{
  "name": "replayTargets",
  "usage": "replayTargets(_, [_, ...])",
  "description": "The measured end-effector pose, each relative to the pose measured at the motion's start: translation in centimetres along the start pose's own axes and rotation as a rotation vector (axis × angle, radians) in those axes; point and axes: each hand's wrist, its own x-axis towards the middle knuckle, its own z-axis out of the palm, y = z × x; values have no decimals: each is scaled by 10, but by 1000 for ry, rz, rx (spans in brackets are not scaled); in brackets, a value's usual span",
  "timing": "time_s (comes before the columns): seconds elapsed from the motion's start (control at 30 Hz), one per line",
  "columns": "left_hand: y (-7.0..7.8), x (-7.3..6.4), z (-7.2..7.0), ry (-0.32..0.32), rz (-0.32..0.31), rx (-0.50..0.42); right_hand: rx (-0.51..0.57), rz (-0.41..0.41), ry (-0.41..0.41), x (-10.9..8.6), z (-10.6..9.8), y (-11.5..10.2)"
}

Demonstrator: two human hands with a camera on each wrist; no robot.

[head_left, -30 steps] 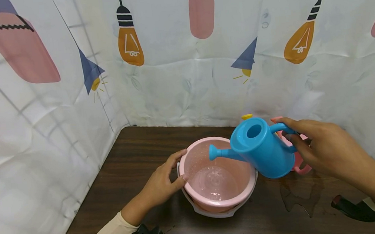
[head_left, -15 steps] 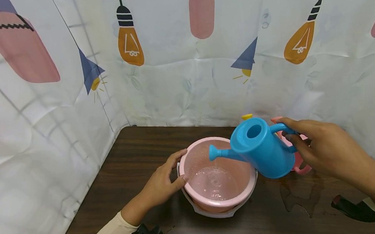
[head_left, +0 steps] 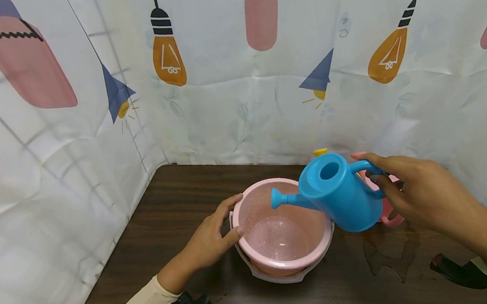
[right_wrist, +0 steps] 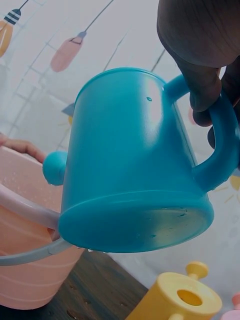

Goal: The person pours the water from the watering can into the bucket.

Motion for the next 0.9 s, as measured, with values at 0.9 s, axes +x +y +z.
replayTargets(0.9, [3,0,0,-16,-44,30,-6,12,-21,1,0,0])
